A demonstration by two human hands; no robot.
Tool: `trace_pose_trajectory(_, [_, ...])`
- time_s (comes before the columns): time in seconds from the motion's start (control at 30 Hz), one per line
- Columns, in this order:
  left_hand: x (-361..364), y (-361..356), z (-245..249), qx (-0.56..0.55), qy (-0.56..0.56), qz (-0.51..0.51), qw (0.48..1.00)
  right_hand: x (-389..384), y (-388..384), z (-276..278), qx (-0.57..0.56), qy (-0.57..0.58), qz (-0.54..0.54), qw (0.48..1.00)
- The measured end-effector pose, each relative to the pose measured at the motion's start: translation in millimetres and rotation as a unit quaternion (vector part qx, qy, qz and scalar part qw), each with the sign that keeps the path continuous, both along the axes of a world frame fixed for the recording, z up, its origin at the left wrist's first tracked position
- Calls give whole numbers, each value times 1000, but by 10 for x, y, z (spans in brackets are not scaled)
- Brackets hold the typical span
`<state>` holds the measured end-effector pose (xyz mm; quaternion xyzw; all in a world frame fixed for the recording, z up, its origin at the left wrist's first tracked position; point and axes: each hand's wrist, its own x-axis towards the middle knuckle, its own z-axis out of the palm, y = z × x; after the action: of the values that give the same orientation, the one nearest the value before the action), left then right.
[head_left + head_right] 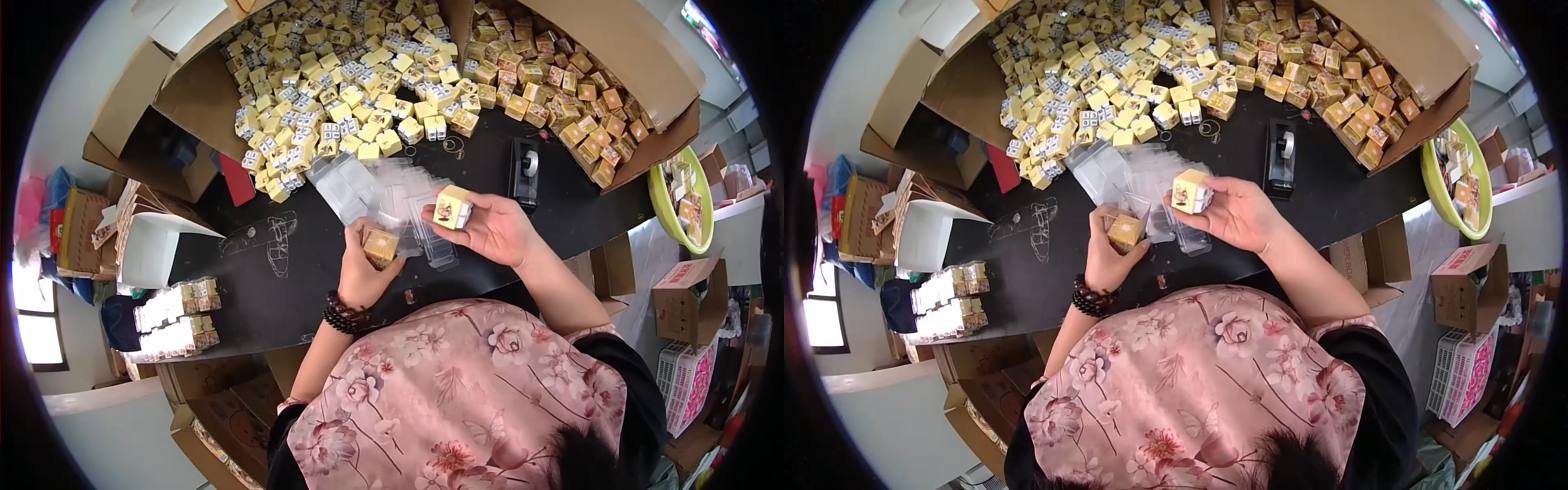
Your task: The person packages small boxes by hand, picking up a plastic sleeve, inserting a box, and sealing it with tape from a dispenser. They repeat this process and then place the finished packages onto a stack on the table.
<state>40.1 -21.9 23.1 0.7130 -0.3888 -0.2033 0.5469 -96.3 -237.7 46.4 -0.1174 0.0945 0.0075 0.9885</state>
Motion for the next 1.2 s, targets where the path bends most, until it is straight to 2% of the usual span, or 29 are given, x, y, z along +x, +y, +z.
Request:
trace_pose_trajectory(0.03, [-35, -58, 20, -1, -2, -5, 1000, -37, 51, 13, -61, 8, -12, 998])
trace_pose_trajectory(0.1, [-114, -144, 111, 44, -249, 44, 966, -84, 148, 65, -187, 53, -37, 980])
trace_pose_trajectory(0.13, [-136, -163, 85, 31, -270, 50, 961, -75, 198, 91, -187, 52, -41, 980])
trace_pose_trajectory(0.2, [-177, -190, 69, 30, -306, 54, 950, -35, 293, 125, -376, 125, -81, 915])
trace_pose_trajectory(0.23, [-197, -196, 62, 30, -341, 63, 937, -15, 318, 117, -433, 135, -112, 884])
trace_pose_trajectory(0.37, [-273, -203, 20, 50, -433, 50, 899, 94, 300, -130, -476, 173, -117, 854])
trace_pose_trajectory(0.43, [-297, -221, 28, 64, -429, 60, 899, 129, 346, -197, -610, 191, -130, 758])
trace_pose_trajectory(0.47, [-307, -227, 29, 77, -423, 69, 900, 120, 394, -203, -609, 190, -129, 759])
trace_pose_trajectory(0.5, [-319, -241, 24, 78, -423, 70, 900, 100, 472, -144, -650, 165, -150, 726])
trace_pose_trajectory(0.53, [-325, -264, 18, 65, -402, 78, 910, 78, 525, -79, -688, 140, -170, 691])
trace_pose_trajectory(0.57, [-317, -282, 16, 51, -381, 86, 919, 30, 514, -22, -686, 120, -109, 709])
trace_pose_trajectory(0.6, [-291, -287, 10, 51, -381, 88, 919, -11, 509, 138, -687, 119, -108, 709])
trace_pose_trajectory(0.67, [-239, -279, -6, -10, -254, 75, 964, -90, 497, 447, -623, 168, 35, 763])
trace_pose_trajectory(0.7, [-253, -264, 61, 17, -225, 69, 972, -114, 474, 409, -623, 168, 36, 763])
trace_pose_trajectory(0.73, [-253, -255, 102, 17, -224, 70, 972, -143, 436, 345, -699, 110, -44, 705])
trace_pose_trajectory(0.77, [-251, -240, 133, -4, -55, 14, 998, -171, 406, 306, -762, 51, -123, 634])
trace_pose_trajectory(0.8, [-254, -227, 143, -25, 116, -43, 992, -160, 344, 327, -796, -5, -152, 586])
trace_pose_trajectory(0.83, [-258, -221, 141, -25, 118, -42, 992, -130, 282, 361, -796, -4, -151, 587])
trace_pose_trajectory(0.9, [-259, -222, 142, -92, 316, -156, 931, -64, 161, 420, -865, -186, -215, 413])
trace_pose_trajectory(0.97, [-253, -218, 215, -99, 324, -184, 923, -28, 118, 348, -867, -204, -190, 412])
trace_pose_trajectory(1.03, [-175, -182, 292, 20, 387, -215, 896, -14, 105, 341, -855, -195, -170, 449])
trace_pose_trajectory(1.07, [-177, -185, 280, 20, 387, -214, 897, -8, 120, 325, -855, -196, -169, 450])
trace_pose_trajectory(1.13, [-184, -195, 240, -1, 346, -231, 909, -9, 175, 275, -748, -86, -146, 642])
trace_pose_trajectory(1.17, [-191, -194, 237, 0, 346, -230, 909, -16, 191, 246, -747, -86, -145, 643])
trace_pose_trajectory(1.2, [-197, -192, 234, -7, 355, -227, 907, -20, 204, 218, -784, -94, -181, 587])
